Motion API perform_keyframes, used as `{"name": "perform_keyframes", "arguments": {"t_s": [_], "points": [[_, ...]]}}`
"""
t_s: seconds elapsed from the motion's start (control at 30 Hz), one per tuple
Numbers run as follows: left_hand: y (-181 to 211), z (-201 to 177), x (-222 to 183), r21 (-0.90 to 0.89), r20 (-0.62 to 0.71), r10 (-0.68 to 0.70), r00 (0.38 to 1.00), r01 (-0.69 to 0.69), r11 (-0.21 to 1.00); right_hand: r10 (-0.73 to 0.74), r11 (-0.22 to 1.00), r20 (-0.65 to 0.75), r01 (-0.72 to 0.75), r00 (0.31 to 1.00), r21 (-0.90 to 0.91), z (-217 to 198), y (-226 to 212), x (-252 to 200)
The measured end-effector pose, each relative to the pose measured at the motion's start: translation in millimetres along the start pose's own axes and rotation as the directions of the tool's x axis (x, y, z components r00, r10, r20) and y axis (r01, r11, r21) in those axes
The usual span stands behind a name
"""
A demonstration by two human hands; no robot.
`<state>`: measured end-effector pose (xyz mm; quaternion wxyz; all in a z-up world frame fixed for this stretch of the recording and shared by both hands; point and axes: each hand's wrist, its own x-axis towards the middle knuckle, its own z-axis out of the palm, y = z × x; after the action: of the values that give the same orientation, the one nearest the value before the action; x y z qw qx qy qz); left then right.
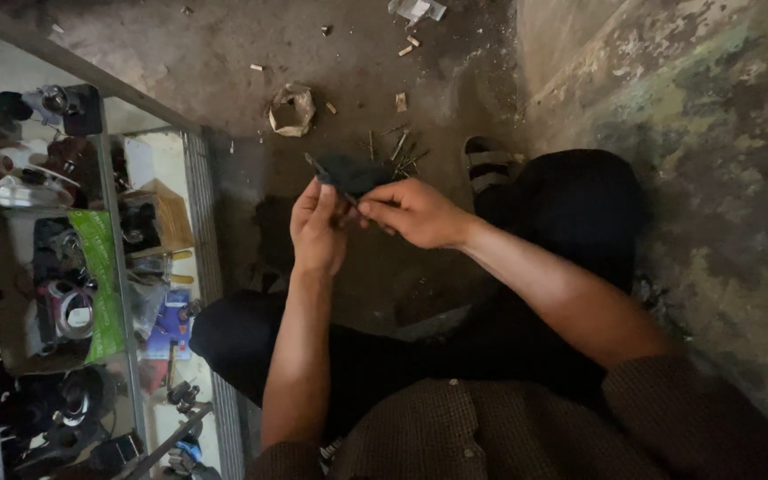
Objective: Wiping and cleaning a collection of drill bits using a cloth.
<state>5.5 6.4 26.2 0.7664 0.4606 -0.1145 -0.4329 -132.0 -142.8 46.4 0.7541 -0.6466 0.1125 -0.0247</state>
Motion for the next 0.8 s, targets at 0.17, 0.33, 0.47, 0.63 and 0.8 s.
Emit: {"name": "perform_keyframes", "arguments": {"t_s": [0.17, 0.33, 0.47, 0.63, 0.8], "points": [[8, 4, 0, -0.163, -0.015, 0.009, 1.0, -0.012, 0.987, -0.109, 0.99, -0.016, 0.107, 0.994, -0.088, 1, -19, 2], [0, -8, 3, -0.174, 0.007, 0.1, 0.995, -0.097, 0.98, -0.154, 0.911, -0.14, 0.085, 0.978, -0.404, 9, -42, -4], [-2, -6, 4, -0.162, 0.004, 0.094, 0.996, -0.092, 0.983, -0.165, 0.868, -0.213, 0.038, 0.963, -0.496, 16, -41, -7], [0, 0, 1, -0.102, 0.006, 0.027, 1.0, -0.027, 0.994, -0.074, 0.989, -0.106, 0.059, 0.992, -0.138, 9, 7, -3], [10, 6, -3, -0.102, -0.009, 0.006, 1.0, -0.007, 0.995, 0.084, 0.982, 0.03, -0.088, 0.996, 0.17, 6, 0, 1]]}}
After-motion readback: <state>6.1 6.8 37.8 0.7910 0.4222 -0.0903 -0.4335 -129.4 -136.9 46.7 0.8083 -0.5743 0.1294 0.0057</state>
